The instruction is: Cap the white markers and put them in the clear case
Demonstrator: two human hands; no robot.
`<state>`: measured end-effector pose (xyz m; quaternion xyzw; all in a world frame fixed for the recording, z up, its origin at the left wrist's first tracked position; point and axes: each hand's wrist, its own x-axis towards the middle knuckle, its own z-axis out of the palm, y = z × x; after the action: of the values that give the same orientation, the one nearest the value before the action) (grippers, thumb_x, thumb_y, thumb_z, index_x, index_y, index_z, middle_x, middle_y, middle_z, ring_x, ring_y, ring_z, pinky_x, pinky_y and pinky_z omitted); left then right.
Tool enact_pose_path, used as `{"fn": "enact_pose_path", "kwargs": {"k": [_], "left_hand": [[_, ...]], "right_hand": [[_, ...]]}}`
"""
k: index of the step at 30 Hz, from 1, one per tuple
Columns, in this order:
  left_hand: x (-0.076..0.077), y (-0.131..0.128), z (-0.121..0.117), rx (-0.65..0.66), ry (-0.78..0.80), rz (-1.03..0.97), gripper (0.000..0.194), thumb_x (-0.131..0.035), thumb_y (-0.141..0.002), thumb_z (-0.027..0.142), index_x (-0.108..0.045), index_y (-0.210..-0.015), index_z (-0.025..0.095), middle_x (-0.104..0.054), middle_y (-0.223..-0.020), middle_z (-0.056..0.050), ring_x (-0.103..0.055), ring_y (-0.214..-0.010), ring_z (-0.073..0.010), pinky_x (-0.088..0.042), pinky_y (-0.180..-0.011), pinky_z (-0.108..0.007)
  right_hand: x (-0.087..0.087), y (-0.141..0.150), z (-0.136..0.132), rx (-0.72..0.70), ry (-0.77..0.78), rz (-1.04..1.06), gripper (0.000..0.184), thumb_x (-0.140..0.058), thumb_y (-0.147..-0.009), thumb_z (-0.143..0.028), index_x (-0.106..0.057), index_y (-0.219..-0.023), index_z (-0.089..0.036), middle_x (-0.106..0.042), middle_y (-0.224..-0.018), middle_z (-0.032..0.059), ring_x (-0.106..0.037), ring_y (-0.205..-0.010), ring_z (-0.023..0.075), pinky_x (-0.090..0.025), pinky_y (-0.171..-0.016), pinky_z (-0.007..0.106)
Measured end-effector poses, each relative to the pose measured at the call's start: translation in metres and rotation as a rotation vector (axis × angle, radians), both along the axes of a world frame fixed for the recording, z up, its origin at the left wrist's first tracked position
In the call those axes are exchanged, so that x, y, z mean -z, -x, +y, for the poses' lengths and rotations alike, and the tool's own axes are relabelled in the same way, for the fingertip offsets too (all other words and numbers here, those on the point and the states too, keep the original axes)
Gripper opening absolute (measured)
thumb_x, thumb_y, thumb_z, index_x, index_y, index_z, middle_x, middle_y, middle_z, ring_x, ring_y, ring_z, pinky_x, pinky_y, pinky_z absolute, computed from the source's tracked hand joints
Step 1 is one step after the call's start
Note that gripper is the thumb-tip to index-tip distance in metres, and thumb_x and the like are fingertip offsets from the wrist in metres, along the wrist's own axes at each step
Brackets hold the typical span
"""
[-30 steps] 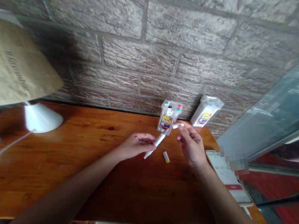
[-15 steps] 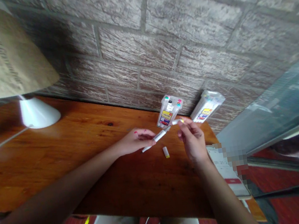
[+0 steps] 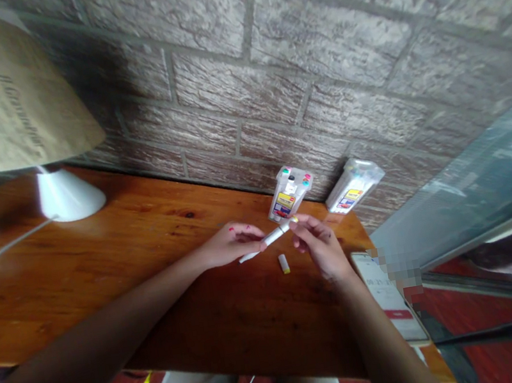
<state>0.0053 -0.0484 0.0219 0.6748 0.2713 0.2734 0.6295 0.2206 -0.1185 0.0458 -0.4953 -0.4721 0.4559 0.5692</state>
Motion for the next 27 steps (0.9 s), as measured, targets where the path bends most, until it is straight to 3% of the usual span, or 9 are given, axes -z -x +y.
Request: {"fn": "enact_pose_path", "kwargs": {"k": [3,8,16,23,27], "left_hand": [[-0.001,0.000,-0.002,0.025,-0.014,0.004,0.034,-0.079,-0.075,0.039,-0.078,-0.099,0.015,-0.075,-0.076,-0.003,-0.064,-0.064,-0.0146,-0.047,-0.060,-0.023],[-0.004,-0.003,-0.006,0.048,-0.029,-0.053,0.034,-0.080,-0.074,0.041,-0.079,-0.097,0.016,-0.079,-0.093,-0.007,-0.071,-0.084,-0.0193,-0.053,-0.078,-0.028],[0.001,-0.004,-0.002,0.054,-0.050,-0.026,0.032,-0.081,-0.074,0.040,-0.079,-0.095,0.016,-0.079,-0.090,-0.006,-0.071,-0.081,-0.0184,-0.053,-0.079,-0.028],[0.001,-0.005,-0.008,0.099,-0.135,-0.041,0.026,-0.078,-0.078,0.035,-0.079,-0.096,0.016,-0.080,-0.094,-0.006,-0.072,-0.083,-0.0183,-0.053,-0.079,-0.028],[0.004,-0.007,-0.006,0.098,-0.130,-0.058,0.026,-0.077,-0.079,0.037,-0.079,-0.095,0.016,-0.080,-0.094,-0.007,-0.072,-0.087,-0.0188,-0.053,-0.083,-0.029]], "right_hand": [[-0.002,0.001,-0.002,-0.037,-0.011,0.003,0.028,-0.083,-0.071,-0.041,-0.071,-0.089,-0.023,-0.061,-0.064,-0.0049,-0.050,-0.053,0.0093,-0.036,-0.048,0.022],[-0.004,0.013,-0.007,-0.172,0.012,-0.064,0.031,-0.085,-0.068,-0.042,-0.073,-0.088,-0.023,-0.068,-0.075,-0.0019,-0.053,-0.058,0.0108,-0.042,-0.050,0.023],[0.002,0.011,-0.003,-0.049,-0.051,0.033,0.026,-0.087,-0.067,-0.039,-0.075,-0.084,-0.022,-0.066,-0.073,-0.0025,-0.044,-0.054,0.0086,-0.036,-0.048,0.024],[0.003,0.023,-0.007,-0.148,-0.027,0.098,0.041,-0.079,-0.072,-0.057,-0.074,-0.100,-0.027,-0.068,-0.084,0.0026,-0.060,-0.075,0.0185,-0.054,-0.070,0.035],[-0.002,0.028,-0.005,-0.162,-0.004,0.208,0.037,-0.078,-0.074,-0.057,-0.069,-0.094,-0.026,-0.056,-0.070,-0.0012,-0.056,-0.067,0.0173,-0.053,-0.067,0.035]]}}
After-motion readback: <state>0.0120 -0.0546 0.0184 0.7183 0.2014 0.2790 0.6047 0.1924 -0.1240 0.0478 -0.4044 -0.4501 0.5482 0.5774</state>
